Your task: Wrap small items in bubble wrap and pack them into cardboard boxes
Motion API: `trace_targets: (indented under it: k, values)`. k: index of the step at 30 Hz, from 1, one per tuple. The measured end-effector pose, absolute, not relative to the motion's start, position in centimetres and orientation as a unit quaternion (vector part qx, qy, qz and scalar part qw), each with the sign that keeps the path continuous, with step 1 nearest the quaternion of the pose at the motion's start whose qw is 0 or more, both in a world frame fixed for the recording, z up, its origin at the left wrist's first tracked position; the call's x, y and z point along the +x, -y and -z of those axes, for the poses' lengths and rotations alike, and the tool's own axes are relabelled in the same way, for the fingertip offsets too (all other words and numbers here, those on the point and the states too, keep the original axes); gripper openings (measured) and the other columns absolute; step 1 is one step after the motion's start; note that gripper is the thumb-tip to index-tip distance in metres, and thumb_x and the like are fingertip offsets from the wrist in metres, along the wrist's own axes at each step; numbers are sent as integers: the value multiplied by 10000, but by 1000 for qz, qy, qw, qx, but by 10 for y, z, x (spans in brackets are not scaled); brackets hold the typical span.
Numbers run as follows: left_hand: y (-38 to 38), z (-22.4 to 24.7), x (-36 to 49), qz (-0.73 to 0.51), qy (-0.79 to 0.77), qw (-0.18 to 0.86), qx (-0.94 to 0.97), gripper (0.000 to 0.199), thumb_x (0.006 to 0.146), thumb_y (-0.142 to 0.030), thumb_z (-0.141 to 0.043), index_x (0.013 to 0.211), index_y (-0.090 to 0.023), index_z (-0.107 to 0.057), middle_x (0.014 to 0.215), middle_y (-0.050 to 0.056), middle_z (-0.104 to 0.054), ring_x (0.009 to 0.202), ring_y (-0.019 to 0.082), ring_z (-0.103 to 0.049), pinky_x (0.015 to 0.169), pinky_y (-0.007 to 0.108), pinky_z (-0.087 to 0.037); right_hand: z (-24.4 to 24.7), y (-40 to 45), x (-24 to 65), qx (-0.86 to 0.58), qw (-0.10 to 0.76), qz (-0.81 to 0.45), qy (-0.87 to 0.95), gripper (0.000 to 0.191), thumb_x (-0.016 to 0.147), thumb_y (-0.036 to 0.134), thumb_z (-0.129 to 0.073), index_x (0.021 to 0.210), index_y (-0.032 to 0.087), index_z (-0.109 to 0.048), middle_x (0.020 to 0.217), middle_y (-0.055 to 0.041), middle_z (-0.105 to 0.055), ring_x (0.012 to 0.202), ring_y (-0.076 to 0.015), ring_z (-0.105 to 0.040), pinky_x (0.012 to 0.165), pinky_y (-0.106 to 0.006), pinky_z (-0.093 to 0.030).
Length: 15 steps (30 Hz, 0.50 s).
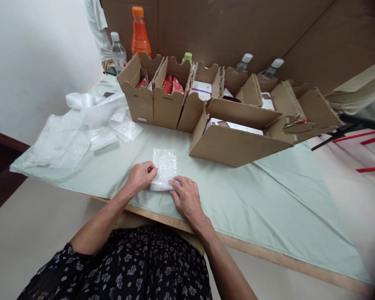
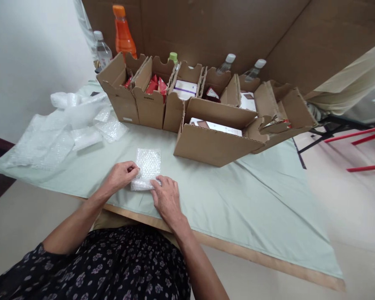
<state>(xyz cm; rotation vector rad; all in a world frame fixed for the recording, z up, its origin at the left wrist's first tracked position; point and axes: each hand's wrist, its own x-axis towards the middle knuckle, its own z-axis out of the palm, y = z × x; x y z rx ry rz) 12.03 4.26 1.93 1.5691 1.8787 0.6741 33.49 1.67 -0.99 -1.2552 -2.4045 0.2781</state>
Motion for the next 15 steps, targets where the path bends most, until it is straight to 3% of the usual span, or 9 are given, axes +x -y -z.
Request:
trace_targets:
  k: [4,11,15]
  values:
    - [-38,-24,126,-235,-720,310,574,259,854,-448,-664,831,-196,-721,748,24,-735,713,190,-661,671,284,-442,4,-10,334,-451,188,-94,868,285,935,168,-640,1204,247,-691,1235,-96,-695,1092,-285,-601,906,-435,-469]
    - [-38,-25,130,-171,-724,274,609,108,872,-258,-649,810,-219,-728,735,19,-739,685,187,-648,642,290,-412,-2,-1,335,-445,175,-91,874,279,918,165,-672,1189,227,-697,1204,-97,-704,1068,-283,-599,894,-427,-466]
    - [-25,-25,121,-239,-672,283,641,130,882,-287,-625,852,-204,-720,818,26,-736,715,173,-648,687,292,-485,-11,0,339,-441,151,-140,873,263,940,196,-661,1196,235,-706,1197,-89,-714,1077,-277,-606,905,-424,-465]
